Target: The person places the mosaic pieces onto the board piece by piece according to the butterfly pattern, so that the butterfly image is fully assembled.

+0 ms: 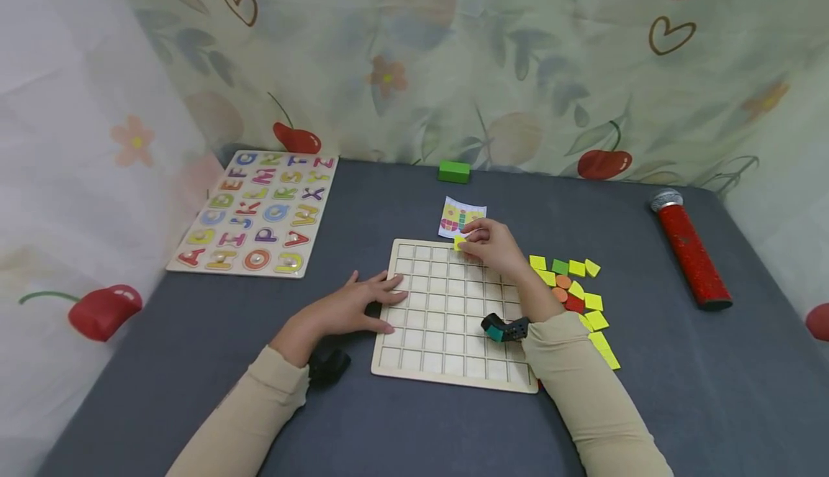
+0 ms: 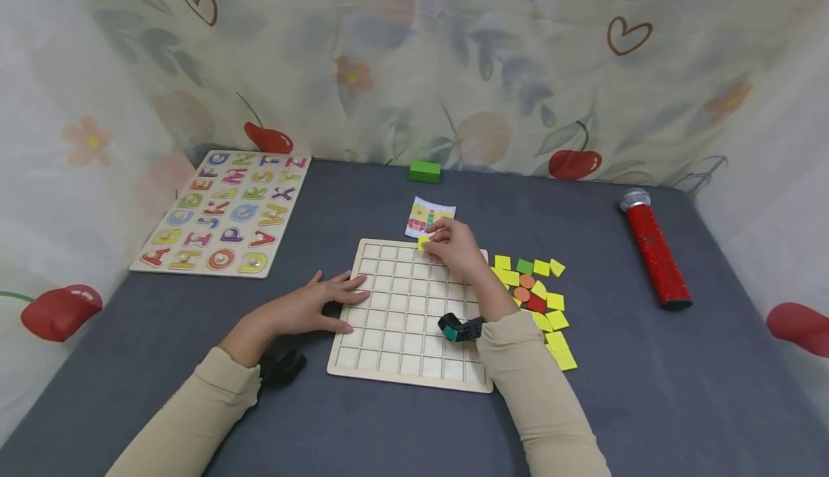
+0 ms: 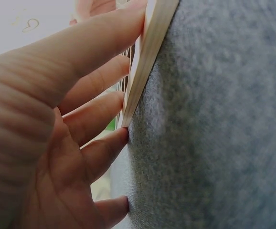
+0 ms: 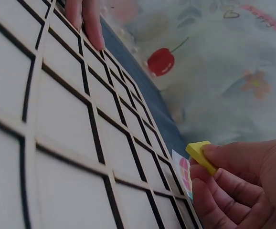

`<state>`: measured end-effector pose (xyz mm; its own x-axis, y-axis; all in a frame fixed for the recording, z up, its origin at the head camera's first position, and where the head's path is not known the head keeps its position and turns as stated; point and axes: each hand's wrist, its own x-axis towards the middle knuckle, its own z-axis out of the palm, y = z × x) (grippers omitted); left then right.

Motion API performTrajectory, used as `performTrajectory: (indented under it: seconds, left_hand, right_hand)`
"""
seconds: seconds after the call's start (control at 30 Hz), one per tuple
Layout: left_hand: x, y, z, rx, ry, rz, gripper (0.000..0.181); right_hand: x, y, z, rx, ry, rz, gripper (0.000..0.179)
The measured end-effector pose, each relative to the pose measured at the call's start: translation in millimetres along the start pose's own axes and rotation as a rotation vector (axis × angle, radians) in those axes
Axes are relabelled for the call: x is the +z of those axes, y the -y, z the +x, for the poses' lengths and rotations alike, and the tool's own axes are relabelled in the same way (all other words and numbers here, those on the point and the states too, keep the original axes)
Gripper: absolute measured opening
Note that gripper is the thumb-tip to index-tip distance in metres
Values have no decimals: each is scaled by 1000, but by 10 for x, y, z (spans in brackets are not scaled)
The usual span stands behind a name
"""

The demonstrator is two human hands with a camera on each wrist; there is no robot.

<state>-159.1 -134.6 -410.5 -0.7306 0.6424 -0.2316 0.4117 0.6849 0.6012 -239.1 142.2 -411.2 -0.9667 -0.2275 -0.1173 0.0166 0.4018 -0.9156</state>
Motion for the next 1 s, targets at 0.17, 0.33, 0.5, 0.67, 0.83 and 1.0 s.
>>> performTrajectory:
  seconds: [0.17, 0.33, 0.5, 0.67, 0.83, 1.0]
  left_hand:
    - [-5, 9, 6, -13, 13, -2, 66]
    - [-12, 7, 16, -13, 19, 9, 66]
    - [-13, -2, 9, -9, 19, 3, 64]
    - [4, -11, 9, -20, 21, 8, 63]
    - [8, -14, 11, -22, 21, 13, 63]
    - [-5, -22, 6, -19, 19, 11, 63]
  right_hand:
    - [201, 84, 62, -21, 53, 10, 20]
    - [400, 137, 139, -9, 98, 7, 18]
    - [565, 182, 186, -52, 115, -57, 15]
    - [667, 194, 190, -77, 160, -124, 14]
    - [706, 182, 181, -81, 213, -149, 15]
    - [728, 172, 183, -103, 222, -178, 14]
